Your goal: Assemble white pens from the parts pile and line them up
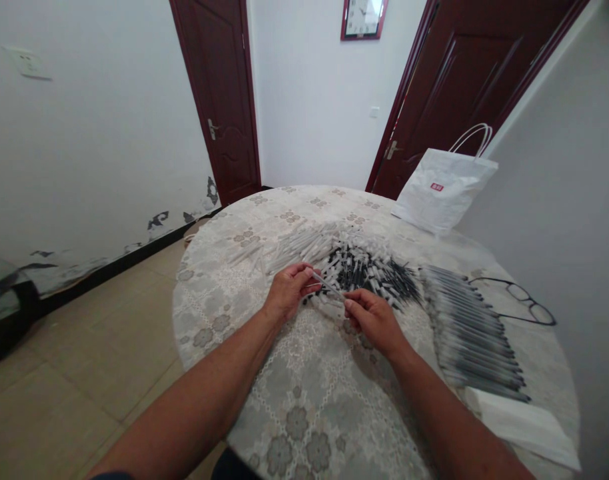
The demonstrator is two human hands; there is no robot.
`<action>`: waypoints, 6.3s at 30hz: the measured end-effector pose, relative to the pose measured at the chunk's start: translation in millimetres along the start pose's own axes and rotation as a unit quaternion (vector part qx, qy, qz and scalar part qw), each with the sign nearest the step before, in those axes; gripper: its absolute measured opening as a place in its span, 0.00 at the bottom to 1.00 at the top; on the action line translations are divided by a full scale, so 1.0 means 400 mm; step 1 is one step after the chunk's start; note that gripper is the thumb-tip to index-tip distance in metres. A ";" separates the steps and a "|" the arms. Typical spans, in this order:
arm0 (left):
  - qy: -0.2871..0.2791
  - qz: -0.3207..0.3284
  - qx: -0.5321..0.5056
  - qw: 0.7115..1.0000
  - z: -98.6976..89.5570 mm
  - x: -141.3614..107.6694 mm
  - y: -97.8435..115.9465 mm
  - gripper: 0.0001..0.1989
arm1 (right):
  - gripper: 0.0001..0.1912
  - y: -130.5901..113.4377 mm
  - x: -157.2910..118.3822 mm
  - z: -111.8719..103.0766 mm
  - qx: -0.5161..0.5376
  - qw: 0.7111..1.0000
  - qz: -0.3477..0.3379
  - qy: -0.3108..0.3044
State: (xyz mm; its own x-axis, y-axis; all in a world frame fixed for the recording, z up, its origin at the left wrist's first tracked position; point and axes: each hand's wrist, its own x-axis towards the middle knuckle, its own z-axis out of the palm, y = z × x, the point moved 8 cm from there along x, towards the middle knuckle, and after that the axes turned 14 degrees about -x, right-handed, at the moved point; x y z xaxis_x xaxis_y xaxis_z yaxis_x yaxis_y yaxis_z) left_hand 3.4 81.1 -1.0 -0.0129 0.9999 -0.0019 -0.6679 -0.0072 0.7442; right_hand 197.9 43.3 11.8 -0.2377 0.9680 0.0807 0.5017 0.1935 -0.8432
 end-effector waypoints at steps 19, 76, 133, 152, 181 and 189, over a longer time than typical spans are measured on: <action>0.014 0.001 0.022 1.000 0.015 -0.004 0.007 0.14 | 0.10 0.006 0.021 0.016 0.068 0.995 0.035 -0.065; -0.088 0.184 0.626 0.752 0.037 -0.023 0.035 0.13 | 0.14 0.042 -0.074 -0.379 -0.571 0.820 -0.001 0.041; -0.146 0.250 0.680 0.674 0.033 -0.003 0.030 0.19 | 0.28 -0.035 0.009 -0.130 -0.344 0.898 -0.147 0.230; -0.053 0.127 0.810 0.570 0.105 0.085 -0.025 0.14 | 0.18 -0.025 -0.014 -0.173 -0.206 0.917 -0.120 0.321; -0.024 -0.090 -0.120 0.988 0.079 -0.070 -0.045 0.15 | 0.20 0.052 0.036 -0.146 0.380 0.890 -0.034 0.251; -0.030 -0.095 -0.141 0.985 0.083 -0.069 -0.053 0.13 | 0.20 0.055 0.038 -0.146 0.392 0.882 -0.028 0.259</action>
State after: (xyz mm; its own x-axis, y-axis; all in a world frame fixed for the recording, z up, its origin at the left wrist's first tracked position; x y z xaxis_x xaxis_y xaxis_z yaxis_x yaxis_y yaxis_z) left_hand 42.6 53.9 5.4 0.1708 0.9822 -0.0779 -0.8344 0.1862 0.5187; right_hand 254.0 71.5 25.4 0.2699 0.9430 0.1946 -0.2772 0.2697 -0.9222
